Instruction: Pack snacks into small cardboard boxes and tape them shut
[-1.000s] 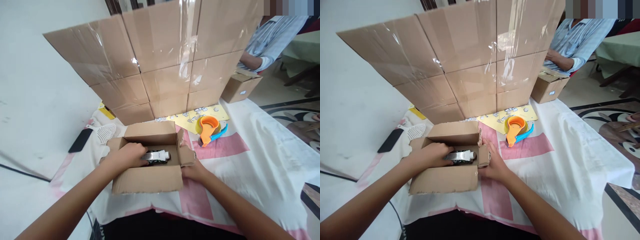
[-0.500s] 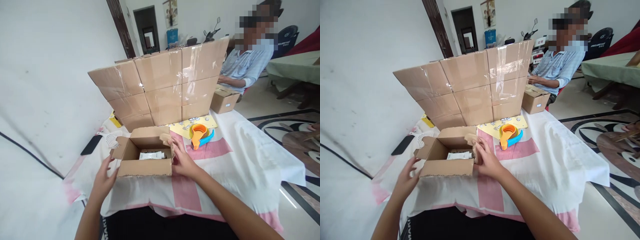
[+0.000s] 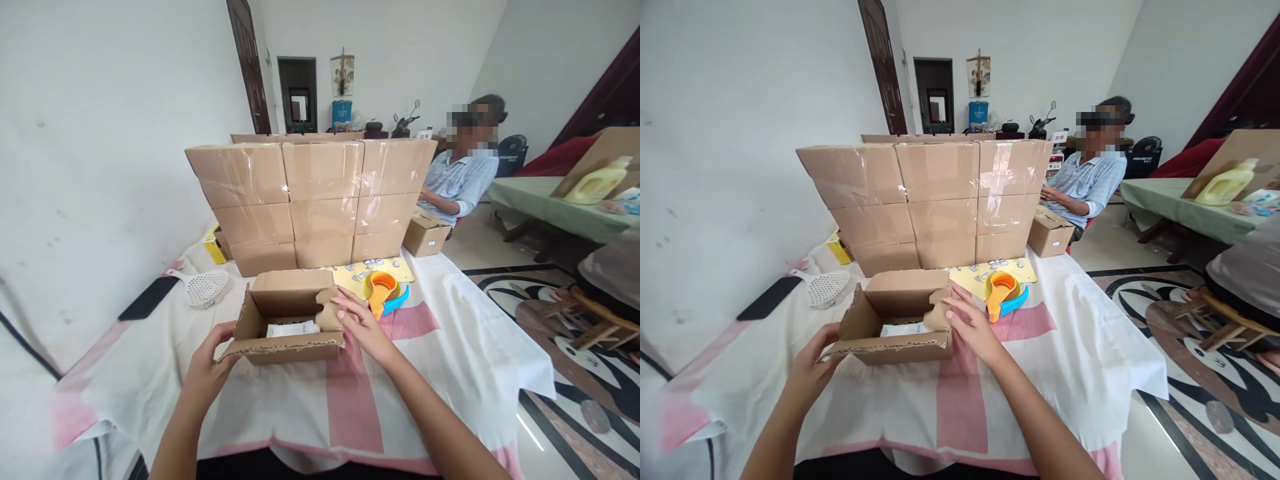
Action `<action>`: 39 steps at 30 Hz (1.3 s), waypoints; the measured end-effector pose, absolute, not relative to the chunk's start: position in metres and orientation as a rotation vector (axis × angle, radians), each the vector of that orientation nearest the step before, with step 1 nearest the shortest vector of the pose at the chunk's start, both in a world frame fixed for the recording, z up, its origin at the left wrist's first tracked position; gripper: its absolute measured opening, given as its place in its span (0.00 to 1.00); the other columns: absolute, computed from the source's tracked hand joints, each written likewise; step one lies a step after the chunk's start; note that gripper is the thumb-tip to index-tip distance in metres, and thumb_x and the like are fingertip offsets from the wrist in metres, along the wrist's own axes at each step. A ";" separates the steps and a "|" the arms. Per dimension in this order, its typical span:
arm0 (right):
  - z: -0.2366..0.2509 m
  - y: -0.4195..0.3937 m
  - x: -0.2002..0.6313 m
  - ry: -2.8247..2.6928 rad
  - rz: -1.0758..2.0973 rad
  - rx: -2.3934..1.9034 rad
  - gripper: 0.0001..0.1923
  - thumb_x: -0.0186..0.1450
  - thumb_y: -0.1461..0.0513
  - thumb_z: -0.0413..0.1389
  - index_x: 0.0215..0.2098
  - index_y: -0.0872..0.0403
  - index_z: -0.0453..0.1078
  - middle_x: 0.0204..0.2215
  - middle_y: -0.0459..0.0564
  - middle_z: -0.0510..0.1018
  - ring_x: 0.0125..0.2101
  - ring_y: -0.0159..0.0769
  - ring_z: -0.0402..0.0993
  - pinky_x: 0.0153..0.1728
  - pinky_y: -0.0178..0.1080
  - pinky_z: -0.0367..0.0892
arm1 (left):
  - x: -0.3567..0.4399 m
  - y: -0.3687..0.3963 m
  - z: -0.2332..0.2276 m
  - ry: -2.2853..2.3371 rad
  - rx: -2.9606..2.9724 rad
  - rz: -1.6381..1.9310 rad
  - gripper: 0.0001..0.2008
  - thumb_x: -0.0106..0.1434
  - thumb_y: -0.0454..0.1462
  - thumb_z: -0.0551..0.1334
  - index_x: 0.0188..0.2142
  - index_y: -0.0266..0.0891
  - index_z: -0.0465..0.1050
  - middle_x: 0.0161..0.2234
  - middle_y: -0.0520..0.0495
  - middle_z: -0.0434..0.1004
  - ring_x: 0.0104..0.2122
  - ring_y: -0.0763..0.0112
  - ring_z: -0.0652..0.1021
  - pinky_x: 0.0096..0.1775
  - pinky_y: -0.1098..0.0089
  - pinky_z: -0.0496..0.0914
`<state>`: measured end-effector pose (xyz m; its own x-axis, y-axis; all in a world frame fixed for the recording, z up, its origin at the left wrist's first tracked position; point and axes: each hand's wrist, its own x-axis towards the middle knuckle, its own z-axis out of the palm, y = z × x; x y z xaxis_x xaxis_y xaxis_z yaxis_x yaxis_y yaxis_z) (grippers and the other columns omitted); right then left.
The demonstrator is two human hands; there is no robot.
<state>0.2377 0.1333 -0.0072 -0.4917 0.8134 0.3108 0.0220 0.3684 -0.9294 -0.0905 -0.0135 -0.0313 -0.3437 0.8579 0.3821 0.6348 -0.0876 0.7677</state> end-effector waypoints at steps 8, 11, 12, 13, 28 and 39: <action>0.030 0.156 0.211 -1.331 1.639 -0.854 0.36 0.50 0.65 0.63 0.57 0.43 0.63 0.60 0.51 0.74 0.56 0.45 0.74 0.56 0.49 0.66 | -0.067 -0.003 -0.013 2.214 1.409 1.406 0.21 0.59 0.57 0.62 0.37 0.43 0.73 0.38 0.45 0.80 0.40 0.54 0.80 0.42 0.58 0.74; 0.047 0.167 0.205 -1.129 1.843 -0.920 0.33 0.51 0.61 0.63 0.56 0.45 0.66 0.53 0.51 0.79 0.48 0.45 0.77 0.48 0.46 0.69 | -0.055 0.008 -0.004 2.230 1.118 1.380 0.21 0.59 0.56 0.63 0.39 0.41 0.75 0.38 0.43 0.81 0.42 0.50 0.80 0.41 0.57 0.74; 0.049 0.169 0.204 -1.102 1.848 -0.884 0.31 0.53 0.59 0.63 0.55 0.46 0.67 0.49 0.50 0.80 0.47 0.45 0.78 0.48 0.45 0.68 | -0.052 0.010 -0.003 2.214 1.088 1.413 0.22 0.59 0.55 0.63 0.41 0.41 0.75 0.40 0.42 0.81 0.43 0.49 0.80 0.42 0.56 0.74; 0.048 0.170 0.203 -1.097 1.828 -0.828 0.28 0.55 0.57 0.63 0.54 0.47 0.68 0.46 0.49 0.81 0.46 0.44 0.77 0.48 0.45 0.68 | -0.050 0.012 -0.003 2.210 1.103 1.451 0.22 0.59 0.54 0.62 0.43 0.40 0.75 0.41 0.41 0.81 0.45 0.48 0.80 0.43 0.56 0.74; 0.032 0.134 0.216 -2.013 0.505 -0.519 0.11 0.64 0.60 0.58 0.45 0.45 0.74 0.41 0.52 0.80 0.49 0.51 0.74 0.57 0.58 0.63 | -0.038 0.000 -0.010 2.213 1.463 1.690 0.24 0.72 0.52 0.50 0.57 0.39 0.68 0.52 0.40 0.75 0.51 0.57 0.75 0.51 0.60 0.71; 0.038 0.130 0.228 -2.168 0.591 -0.305 0.18 0.73 0.60 0.50 0.57 0.39 0.74 0.35 0.46 0.83 0.52 0.49 0.74 0.62 0.61 0.52 | -0.050 -0.003 -0.018 1.961 1.656 1.688 0.25 0.75 0.50 0.48 0.61 0.41 0.70 0.58 0.39 0.72 0.60 0.56 0.72 0.61 0.55 0.66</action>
<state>0.2277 0.1300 0.0382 -0.6121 0.4107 0.6757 0.0109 0.8589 -0.5121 -0.0495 -0.0029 -0.0181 -0.4172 0.7257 0.5471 0.6491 -0.1834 0.7383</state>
